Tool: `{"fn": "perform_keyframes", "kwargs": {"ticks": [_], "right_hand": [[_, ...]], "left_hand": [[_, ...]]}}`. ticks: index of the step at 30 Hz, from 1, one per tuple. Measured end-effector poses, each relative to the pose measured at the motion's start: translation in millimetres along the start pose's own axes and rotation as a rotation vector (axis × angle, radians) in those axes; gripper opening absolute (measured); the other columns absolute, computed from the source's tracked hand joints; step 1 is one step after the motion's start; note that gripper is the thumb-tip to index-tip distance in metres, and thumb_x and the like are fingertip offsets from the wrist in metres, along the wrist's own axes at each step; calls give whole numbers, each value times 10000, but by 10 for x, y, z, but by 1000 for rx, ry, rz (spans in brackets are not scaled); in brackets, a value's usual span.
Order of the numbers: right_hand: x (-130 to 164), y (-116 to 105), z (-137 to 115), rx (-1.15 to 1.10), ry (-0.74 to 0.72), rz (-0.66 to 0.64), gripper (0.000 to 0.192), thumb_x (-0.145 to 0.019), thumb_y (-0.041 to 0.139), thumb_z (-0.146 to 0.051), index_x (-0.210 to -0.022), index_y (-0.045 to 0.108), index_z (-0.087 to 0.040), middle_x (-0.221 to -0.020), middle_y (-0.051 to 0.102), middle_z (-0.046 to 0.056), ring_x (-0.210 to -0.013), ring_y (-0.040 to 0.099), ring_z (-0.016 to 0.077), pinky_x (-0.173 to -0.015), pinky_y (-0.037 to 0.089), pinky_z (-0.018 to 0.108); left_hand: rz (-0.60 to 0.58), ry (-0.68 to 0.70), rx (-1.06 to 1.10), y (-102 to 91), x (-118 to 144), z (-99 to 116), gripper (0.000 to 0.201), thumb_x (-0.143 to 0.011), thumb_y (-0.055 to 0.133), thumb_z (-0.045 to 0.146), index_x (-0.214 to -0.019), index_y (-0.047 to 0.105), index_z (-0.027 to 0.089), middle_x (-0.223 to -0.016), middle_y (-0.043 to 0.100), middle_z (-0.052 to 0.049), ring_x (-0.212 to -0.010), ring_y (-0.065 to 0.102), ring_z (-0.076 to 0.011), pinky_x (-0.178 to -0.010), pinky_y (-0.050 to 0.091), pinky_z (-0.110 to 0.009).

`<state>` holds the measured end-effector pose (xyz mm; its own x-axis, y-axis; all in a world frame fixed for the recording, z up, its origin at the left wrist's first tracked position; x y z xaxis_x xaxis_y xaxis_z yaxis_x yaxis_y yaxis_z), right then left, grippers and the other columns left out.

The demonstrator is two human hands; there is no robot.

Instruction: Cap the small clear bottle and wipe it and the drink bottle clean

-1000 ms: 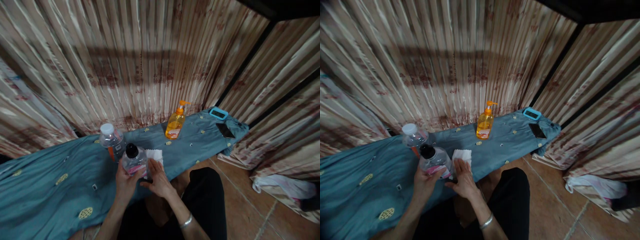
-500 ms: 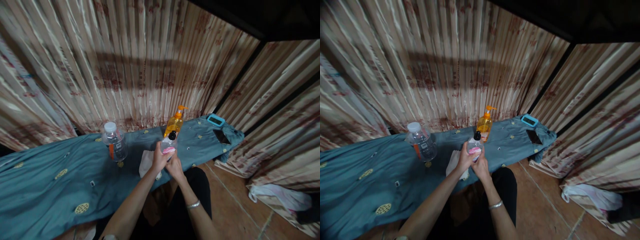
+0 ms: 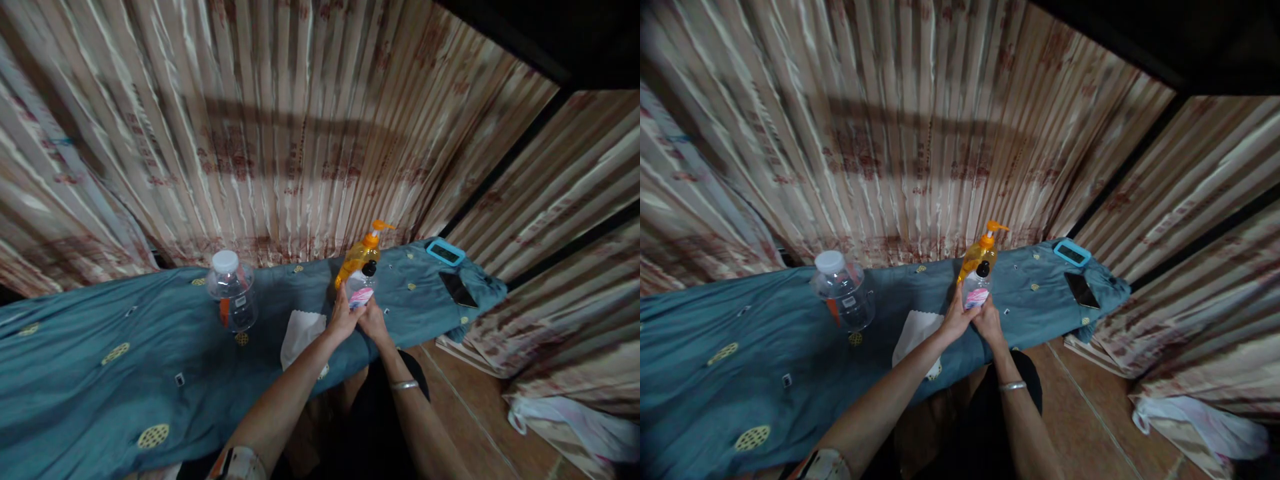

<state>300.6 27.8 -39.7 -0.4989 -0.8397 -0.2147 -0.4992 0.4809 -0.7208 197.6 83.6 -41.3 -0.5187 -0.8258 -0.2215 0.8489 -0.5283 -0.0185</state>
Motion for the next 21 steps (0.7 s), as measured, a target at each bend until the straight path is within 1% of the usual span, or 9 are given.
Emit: {"fn": "perform_keyframes", "kwargs": {"ticks": [3, 6, 9, 12, 14, 16, 18, 20, 21], "right_hand": [[-72, -25, 19, 1, -21, -25, 405, -741, 563, -305, -1100, 521, -123, -915, 716, 129, -843, 706, 270, -695, 521, 310], [-109, -56, 36, 11, -27, -46, 408, -739, 595, -314, -1101, 537, -136, -931, 717, 120, -859, 705, 265, -713, 518, 305], [-126, -70, 58, 27, -8, -60, 455, -722, 659, -339, -1115, 540, -142, -925, 720, 114, -865, 705, 271, -713, 515, 309], [-139, -60, 80, 45, 30, -57, 539, -686, 726, -400, -1120, 544, -139, -891, 721, 111, -861, 704, 280, -707, 517, 321], [-142, -55, 93, 56, 56, -47, 624, -660, 752, -452, -1146, 538, -123, -879, 719, 121, -857, 702, 288, -704, 519, 333], [-119, -63, 112, 61, 71, -43, 743, -636, 764, -500, -1212, 507, -107, -905, 718, 133, -871, 698, 298, -717, 525, 353], [-39, -91, 143, 59, 77, -34, 889, -623, 760, -549, -1312, 436, -90, -1022, 705, 165, -939, 686, 311, -770, 530, 382], [129, -140, 174, 56, 87, 31, 990, -647, 721, -606, -1389, 356, -62, -1168, 649, 223, -1035, 658, 335, -839, 522, 423], [250, -161, 176, 56, 91, 78, 997, -681, 681, -633, -1410, 332, -49, -1227, 613, 249, -1083, 637, 346, -872, 513, 445]], "left_hand": [[-30, -40, -20, 23, -15, -26, 899, -697, 660, 218, -1472, 217, 109, -1589, 217, -208, -1488, 179, -323, -1229, 147, -472], [-52, -52, -28, 30, -7, -7, 922, -701, 648, 208, -1480, 177, 61, -1594, 165, -243, -1493, 152, -327, -1228, 153, -465], [-44, -51, -32, -20, 83, 20, 912, -719, 638, 204, -1494, 166, 114, -1608, 157, -202, -1498, 135, -312, -1231, 136, -476], [-31, -19, -69, -164, 299, 56, 860, -748, 627, 220, -1490, 196, 157, -1611, 178, -169, -1498, 143, -301, -1232, 112, -493], [-12, 16, -112, -326, 509, 97, 804, -775, 611, 232, -1480, 228, 176, -1603, 212, -159, -1490, 185, -290, -1228, 139, -494], [43, 46, -149, -553, 766, 154, 725, -813, 593, 259, -1463, 275, 223, -1581, 282, -129, -1471, 252, -272, -1216, 199, -486], [105, 44, -198, -833, 1063, 216, 645, -838, 591, 304, -1429, 340, 246, -1534, 373, -122, -1430, 343, -273, -1186, 279, -488], [163, 9, -253, -1155, 1384, 283, 564, -857, 586, 343, -1382, 407, 241, -1473, 452, -133, -1372, 430, -279, -1147, 343, -504], [194, -9, -280, -1327, 1541, 321, 539, -852, 601, 358, -1351, 439, 236, -1423, 504, -135, -1330, 479, -278, -1119, 381, -504]]}}
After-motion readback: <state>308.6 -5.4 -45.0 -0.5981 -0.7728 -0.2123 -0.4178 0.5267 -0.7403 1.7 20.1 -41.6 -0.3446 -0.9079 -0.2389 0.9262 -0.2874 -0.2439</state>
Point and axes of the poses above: each hand's wrist, its own x-axis away from the middle knuckle, its own y-axis out of the palm, z = x × y, the point moved 4 cm from there along -x, towards the middle knuckle
